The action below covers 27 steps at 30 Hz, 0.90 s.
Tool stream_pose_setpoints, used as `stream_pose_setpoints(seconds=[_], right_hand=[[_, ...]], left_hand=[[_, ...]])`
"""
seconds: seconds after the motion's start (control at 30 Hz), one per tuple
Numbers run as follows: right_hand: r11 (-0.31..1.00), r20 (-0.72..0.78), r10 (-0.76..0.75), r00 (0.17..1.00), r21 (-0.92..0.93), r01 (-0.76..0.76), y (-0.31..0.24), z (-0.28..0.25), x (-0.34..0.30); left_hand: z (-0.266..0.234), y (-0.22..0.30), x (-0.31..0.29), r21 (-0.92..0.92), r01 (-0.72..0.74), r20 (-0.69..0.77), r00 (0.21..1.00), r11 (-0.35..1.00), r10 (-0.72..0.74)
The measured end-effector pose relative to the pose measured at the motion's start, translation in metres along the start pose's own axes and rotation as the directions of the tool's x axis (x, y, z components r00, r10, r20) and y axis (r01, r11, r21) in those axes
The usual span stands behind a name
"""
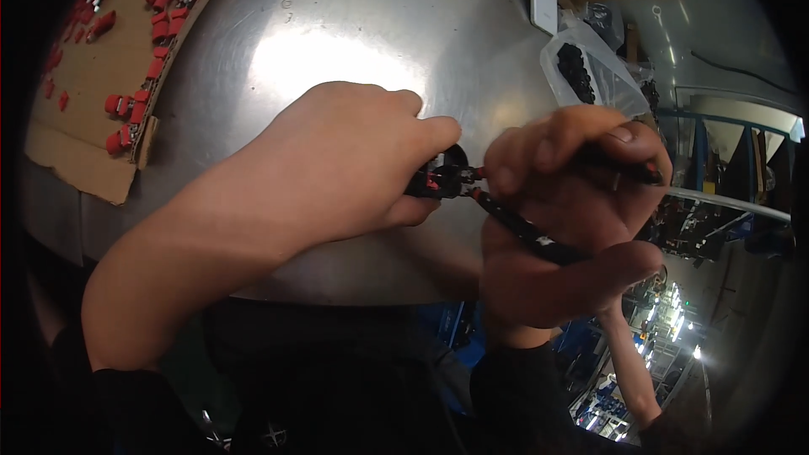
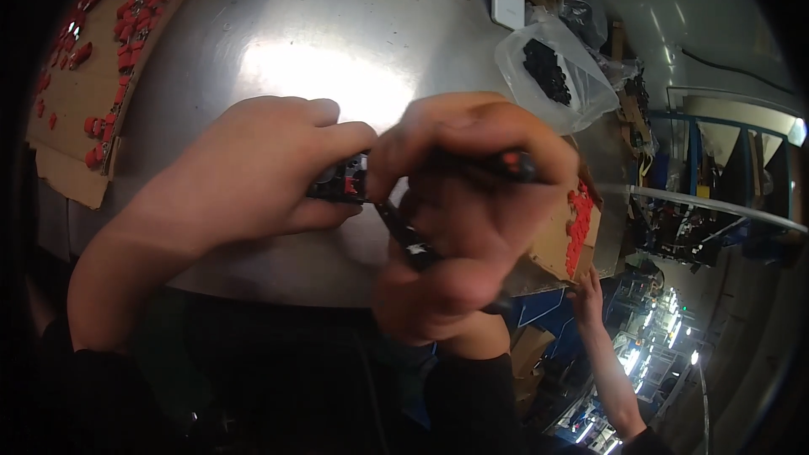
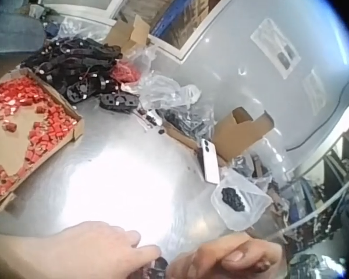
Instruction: Assembling the internal components of a computer mouse using hands and pliers.
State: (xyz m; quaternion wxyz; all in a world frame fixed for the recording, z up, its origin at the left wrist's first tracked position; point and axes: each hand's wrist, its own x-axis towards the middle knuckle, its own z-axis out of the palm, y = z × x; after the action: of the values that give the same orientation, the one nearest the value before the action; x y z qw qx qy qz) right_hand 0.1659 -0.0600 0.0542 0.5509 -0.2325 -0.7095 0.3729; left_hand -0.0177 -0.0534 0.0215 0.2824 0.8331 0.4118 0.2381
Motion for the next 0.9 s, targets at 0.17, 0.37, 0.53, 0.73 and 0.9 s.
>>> stream_pose_setpoints(seconds=[0.17,0.37,0.53,0.73,0.9], right_hand=[[0.93,-0.145,0.262,0.954,0.303,-0.209,-0.008,0.025,-0.003],[0.994,0.062,-0.082,0.995,0.072,0.077,0.015,0.003,-0.004],[0.998,-0.009,-0.056,0.998,0.021,0.056,0.014,0.008,-0.006],[0.997,0.027,-0.055,0.998,-0.045,0.056,0.009,0.006,0.0],[0.997,0.016,0.03,0.999,0.071,-0.031,0.01,0.009,0.006]], left_hand=[[0.006,-0.014,-0.007,-0.038,-0.015,-0.033,0.999,0.999,0.014],[-0.005,0.004,0.006,-0.064,0.015,0.026,1.0,0.998,-0.013],[0.001,0.01,0.005,-0.11,0.086,0.053,0.995,0.99,-0.081],[0.001,0.012,0.009,-0.187,0.196,0.059,0.98,0.962,-0.188],[-0.006,0.004,0.002,-0.14,0.067,-0.045,0.996,0.988,-0.074]])
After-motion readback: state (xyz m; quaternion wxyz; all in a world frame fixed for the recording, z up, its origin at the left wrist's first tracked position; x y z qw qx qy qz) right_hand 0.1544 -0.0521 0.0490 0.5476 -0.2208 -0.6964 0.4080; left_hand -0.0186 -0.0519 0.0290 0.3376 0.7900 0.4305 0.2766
